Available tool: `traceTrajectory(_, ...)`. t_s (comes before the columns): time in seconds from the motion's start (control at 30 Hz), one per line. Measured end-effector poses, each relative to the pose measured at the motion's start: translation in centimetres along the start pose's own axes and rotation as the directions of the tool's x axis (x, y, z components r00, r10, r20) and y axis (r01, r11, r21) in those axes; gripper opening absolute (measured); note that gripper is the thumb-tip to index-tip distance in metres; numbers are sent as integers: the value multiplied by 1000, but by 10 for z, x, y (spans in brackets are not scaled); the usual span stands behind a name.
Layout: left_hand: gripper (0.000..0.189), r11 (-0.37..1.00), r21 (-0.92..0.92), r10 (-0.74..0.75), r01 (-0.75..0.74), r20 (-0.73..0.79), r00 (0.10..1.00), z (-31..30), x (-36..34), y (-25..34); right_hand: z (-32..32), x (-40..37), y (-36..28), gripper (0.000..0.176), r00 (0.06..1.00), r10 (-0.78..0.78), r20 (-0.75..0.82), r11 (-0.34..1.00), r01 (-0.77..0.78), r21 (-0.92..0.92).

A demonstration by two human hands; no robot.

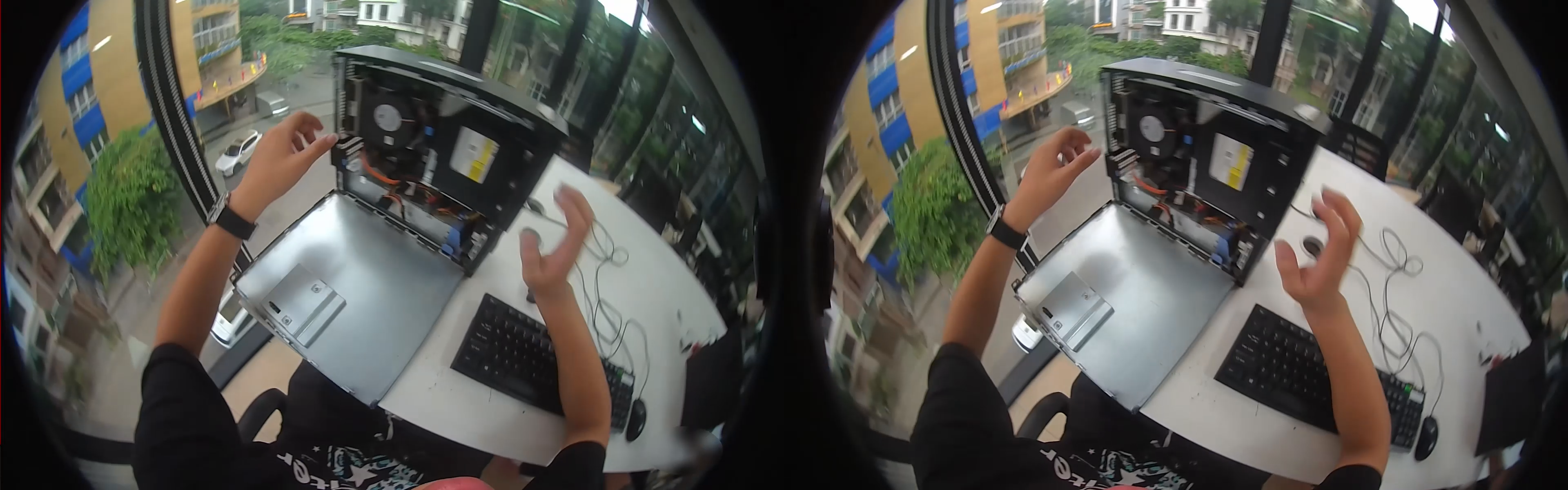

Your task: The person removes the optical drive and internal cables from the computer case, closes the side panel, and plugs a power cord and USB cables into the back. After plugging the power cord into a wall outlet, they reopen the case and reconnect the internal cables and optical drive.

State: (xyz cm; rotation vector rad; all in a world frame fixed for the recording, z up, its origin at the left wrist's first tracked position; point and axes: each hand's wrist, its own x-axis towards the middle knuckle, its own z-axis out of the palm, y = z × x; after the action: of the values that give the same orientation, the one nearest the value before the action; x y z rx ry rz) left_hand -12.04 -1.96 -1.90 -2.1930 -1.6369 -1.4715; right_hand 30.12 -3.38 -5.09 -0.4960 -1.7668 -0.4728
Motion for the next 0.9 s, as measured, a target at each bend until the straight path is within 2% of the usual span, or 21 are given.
traceTrajectory(0.07, 59, 999, -31, -7, 8, 17, 1000, -1, 3, -32, -2, 25, -31, 39, 934, -332, 134, 914, 354, -199)
traceTrajectory(0.13, 66, 991, -122, -51, 58, 57, 997, 4, 10, -51, 29, 41, -74, 30, 912, -286, 293, 955, 298, 4)
traceTrajectory(0.17, 78, 943, -257, -162, 210, 194, 968, 5, 18, -56, 52, 44, -89, 34, 912, -234, 337, 970, 240, 25)
traceTrajectory(0.2, 78, 942, -262, -159, 211, 208, 965, 9, 24, -60, 71, 43, -101, 35, 889, -154, 431, 974, 211, -87)
traceTrajectory(0.23, 83, 862, -401, -205, 309, 283, 937, 16, 31, -64, 87, 40, -107, 35, 860, -61, 507, 960, 190, -206)
traceTrajectory(0.27, 88, 753, -518, -237, 406, 363, 901, 24, 38, -68, 104, 38, -106, 35, 861, -46, 507, 958, 182, -222)
traceTrajectory(0.33, 92, 690, -583, -183, 429, 433, 883, 41, 49, -78, 137, 38, -98, 26, 819, 165, 549, 908, 92, -410)
traceTrajectory(0.37, 103, 674, -611, -103, 414, 478, 872, 49, 54, -82, 150, 38, -92, 26, 820, 164, 549, 904, 97, -416)
traceTrajectory(0.4, 114, 657, -638, -21, 402, 517, 856, 58, 60, -88, 161, 38, -88, 21, 780, 197, 595, 872, 138, -470)
traceTrajectory(0.43, 106, 625, -663, 15, 412, 538, 843, 68, 67, -92, 170, 39, -85, 15, 732, 238, 638, 835, 181, -519)
traceTrajectory(0.47, 106, 616, -667, 17, 419, 543, 840, 75, 69, -99, 176, 40, -83, 15, 724, 244, 645, 833, 185, -522)
traceTrajectory(0.53, 74, 489, -727, 120, 482, 603, 789, 69, 67, -89, 185, 43, -79, 11, 740, 152, 655, 827, 267, -495)
traceTrajectory(0.57, 70, 448, -753, 114, 482, 582, 805, 71, 64, -85, 188, 45, -80, 12, 732, 136, 668, 834, 280, -476)
traceTrajectory(0.6, 70, 424, -764, 116, 486, 578, 808, 70, 65, -85, 193, 49, -81, 12, 716, 136, 685, 829, 297, -475)
traceTrajectory(0.67, 68, 525, -723, 144, 449, 595, 791, 75, 66, -94, 205, 51, -83, 13, 775, 75, 628, 858, 271, -436)
traceTrajectory(0.7, 67, 536, -739, 119, 408, 545, 830, 90, 69, -104, 211, 53, -83, 18, 775, 101, 624, 865, 242, -440)
traceTrajectory(0.73, 67, 514, -746, 121, 424, 553, 825, 84, 64, -97, 218, 52, -81, 18, 758, 114, 642, 862, 246, -444)
traceTrajectory(0.8, 68, 546, -748, 198, 377, 553, 809, 69, 63, -91, 230, 51, -73, 24, 817, 4, 576, 884, 266, -385)
traceTrajectory(0.83, 84, 584, -738, 192, 338, 530, 826, 77, 65, -98, 235, 51, -70, 27, 831, -19, 555, 887, 271, -375)
traceTrajectory(0.87, 84, 570, -745, 197, 348, 534, 822, 82, 63, -99, 237, 52, -69, 27, 823, -9, 568, 884, 271, -380)
traceTrajectory(0.9, 94, 590, -741, 157, 320, 494, 855, 84, 60, -99, 240, 52, -68, 27, 837, 0, 547, 885, 255, -390)
